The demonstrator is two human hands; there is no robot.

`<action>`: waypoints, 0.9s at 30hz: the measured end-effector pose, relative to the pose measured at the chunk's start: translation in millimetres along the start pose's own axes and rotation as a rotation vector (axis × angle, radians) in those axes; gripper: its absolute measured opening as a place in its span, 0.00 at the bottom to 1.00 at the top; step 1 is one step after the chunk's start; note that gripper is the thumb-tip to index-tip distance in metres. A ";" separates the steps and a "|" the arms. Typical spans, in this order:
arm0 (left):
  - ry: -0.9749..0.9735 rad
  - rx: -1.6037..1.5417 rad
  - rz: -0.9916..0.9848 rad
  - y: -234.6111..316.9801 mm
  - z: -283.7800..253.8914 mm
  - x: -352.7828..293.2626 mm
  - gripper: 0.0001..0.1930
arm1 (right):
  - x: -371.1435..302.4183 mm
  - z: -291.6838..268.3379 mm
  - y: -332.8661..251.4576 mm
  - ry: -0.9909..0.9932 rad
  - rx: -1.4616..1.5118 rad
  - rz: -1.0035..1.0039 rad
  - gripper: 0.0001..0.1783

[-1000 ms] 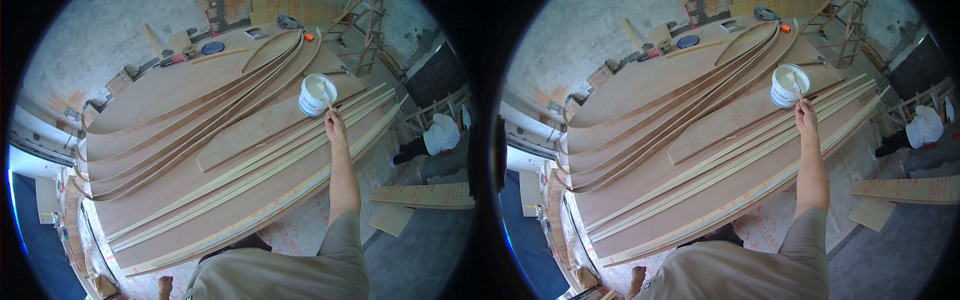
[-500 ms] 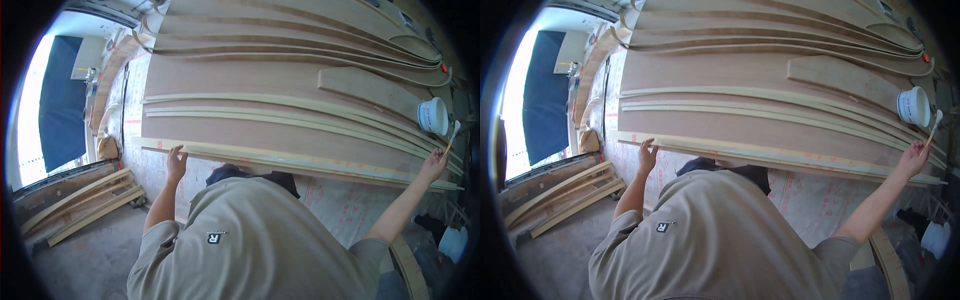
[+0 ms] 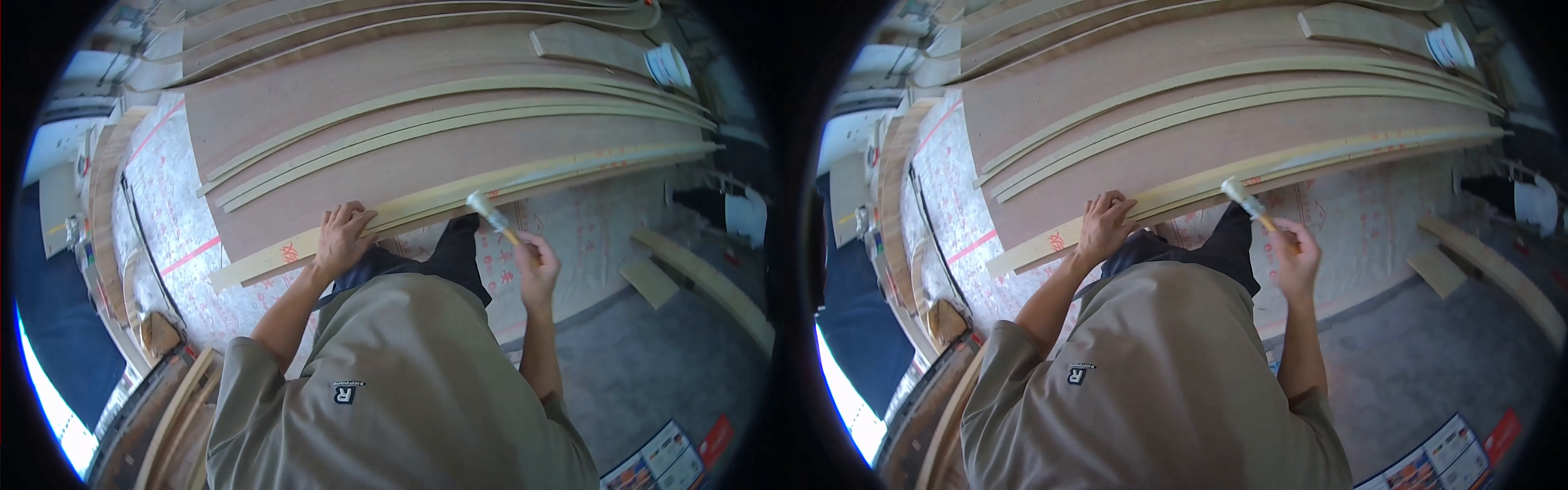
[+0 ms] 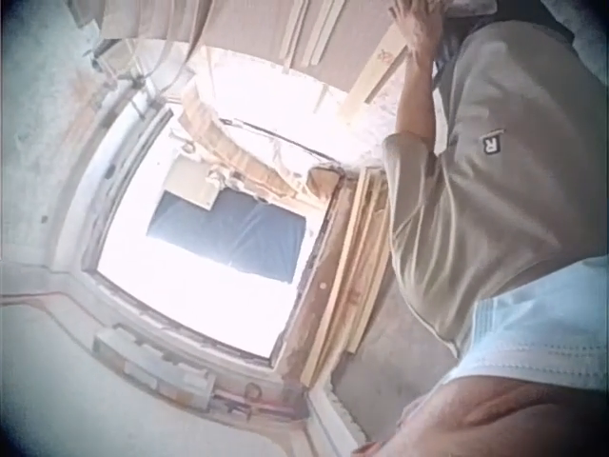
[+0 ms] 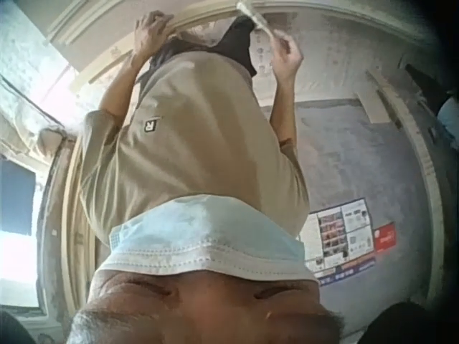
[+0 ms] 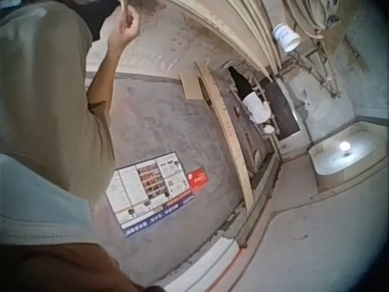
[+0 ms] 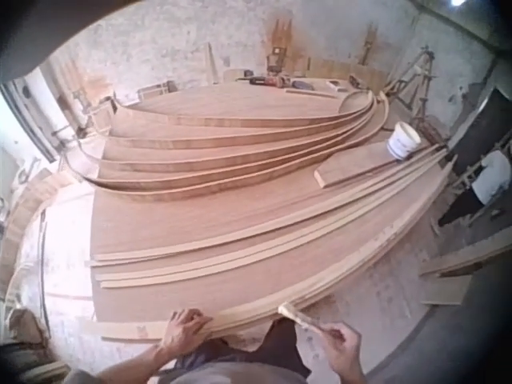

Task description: Applying glue to wood strips and using a nail gun for installation on a construction site.

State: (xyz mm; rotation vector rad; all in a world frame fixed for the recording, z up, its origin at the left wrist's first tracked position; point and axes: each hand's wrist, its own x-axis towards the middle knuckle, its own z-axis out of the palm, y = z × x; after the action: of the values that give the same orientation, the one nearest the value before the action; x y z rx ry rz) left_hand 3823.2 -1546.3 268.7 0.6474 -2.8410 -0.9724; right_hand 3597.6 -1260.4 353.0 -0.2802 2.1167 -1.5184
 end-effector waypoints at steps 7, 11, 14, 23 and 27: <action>0.027 -0.155 -0.059 -19.6 5.3 -1.3 0.17 | -55.3 92.6 2.6 0.129 -0.244 -0.086 0.09; 0.107 -0.174 0.008 -21.5 9.9 -6.3 0.16 | -54.2 110.7 14.1 0.174 -0.309 -0.171 0.10; 0.110 -0.185 0.024 -25.3 9.6 -7.2 0.16 | -59.8 126.9 24.8 0.125 -0.330 -0.221 0.10; 0.104 -0.184 0.035 -23.1 7.3 -5.7 0.15 | 6.2 52.2 44.4 0.464 -0.491 -0.318 0.09; 0.105 -0.183 0.040 -22.9 7.8 -4.0 0.15 | 21.5 34.3 45.2 0.489 -0.482 -0.227 0.09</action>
State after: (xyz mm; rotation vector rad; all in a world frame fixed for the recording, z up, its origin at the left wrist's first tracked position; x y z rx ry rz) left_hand 3833.7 -1556.4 249.1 0.6006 -2.6248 -1.1392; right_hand 3603.0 -1282.3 296.6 -0.3526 2.9264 -1.2606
